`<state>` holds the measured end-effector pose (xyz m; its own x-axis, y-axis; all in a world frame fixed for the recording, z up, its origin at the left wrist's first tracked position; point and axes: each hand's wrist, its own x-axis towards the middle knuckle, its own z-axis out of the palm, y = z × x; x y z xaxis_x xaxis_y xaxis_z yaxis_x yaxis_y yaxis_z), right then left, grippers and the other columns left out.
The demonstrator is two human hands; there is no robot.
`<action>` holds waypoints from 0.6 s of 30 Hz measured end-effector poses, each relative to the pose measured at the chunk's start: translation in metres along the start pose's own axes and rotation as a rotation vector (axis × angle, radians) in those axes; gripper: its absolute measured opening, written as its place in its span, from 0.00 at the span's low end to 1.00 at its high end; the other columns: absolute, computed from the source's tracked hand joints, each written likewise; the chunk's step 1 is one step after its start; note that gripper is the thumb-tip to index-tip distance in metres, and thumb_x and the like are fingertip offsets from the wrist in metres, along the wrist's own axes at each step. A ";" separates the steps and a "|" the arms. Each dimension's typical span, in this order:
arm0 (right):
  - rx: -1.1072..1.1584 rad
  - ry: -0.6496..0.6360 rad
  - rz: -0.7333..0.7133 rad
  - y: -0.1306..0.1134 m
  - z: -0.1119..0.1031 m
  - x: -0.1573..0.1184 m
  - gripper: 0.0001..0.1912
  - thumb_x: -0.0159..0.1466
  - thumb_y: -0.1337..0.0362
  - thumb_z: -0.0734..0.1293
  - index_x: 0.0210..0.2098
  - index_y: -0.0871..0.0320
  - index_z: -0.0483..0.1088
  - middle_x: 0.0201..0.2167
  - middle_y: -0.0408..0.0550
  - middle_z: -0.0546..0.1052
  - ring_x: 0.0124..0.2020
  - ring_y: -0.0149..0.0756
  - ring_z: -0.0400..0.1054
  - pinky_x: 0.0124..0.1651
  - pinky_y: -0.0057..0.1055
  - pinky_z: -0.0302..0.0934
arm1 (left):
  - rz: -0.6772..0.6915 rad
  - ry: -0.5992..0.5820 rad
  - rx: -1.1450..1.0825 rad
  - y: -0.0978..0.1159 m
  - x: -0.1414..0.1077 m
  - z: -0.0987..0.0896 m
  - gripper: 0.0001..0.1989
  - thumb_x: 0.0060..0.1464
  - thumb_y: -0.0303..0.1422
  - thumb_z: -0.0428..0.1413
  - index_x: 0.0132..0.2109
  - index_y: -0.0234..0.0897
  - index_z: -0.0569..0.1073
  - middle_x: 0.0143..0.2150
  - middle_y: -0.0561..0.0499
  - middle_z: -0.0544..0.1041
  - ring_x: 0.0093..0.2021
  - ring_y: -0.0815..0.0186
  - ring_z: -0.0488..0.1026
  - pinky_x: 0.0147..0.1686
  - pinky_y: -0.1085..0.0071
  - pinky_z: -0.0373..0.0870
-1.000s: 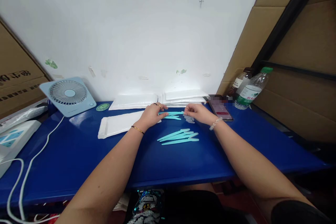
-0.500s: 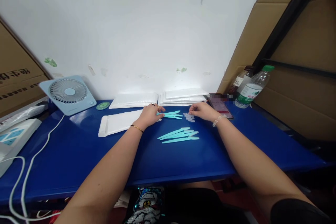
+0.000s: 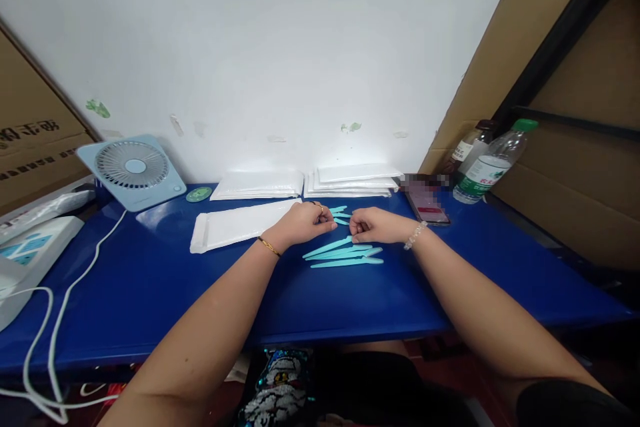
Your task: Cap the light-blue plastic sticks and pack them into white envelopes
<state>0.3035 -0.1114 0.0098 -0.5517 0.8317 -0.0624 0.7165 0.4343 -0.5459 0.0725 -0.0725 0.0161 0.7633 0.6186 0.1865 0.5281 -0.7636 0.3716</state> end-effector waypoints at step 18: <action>-0.143 0.251 0.218 0.025 -0.023 -0.006 0.08 0.56 0.60 0.65 0.26 0.59 0.71 0.25 0.46 0.74 0.27 0.32 0.65 0.30 0.27 0.55 | -0.176 0.169 0.228 -0.014 0.008 0.006 0.12 0.57 0.36 0.49 0.37 0.40 0.76 0.37 0.49 0.78 0.42 0.60 0.70 0.44 0.64 0.60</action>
<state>0.3350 -0.0978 0.0159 -0.2699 0.9615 0.0518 0.8682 0.2663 -0.4186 0.0730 -0.0580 0.0067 0.5902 0.7521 0.2932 0.7306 -0.6522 0.2021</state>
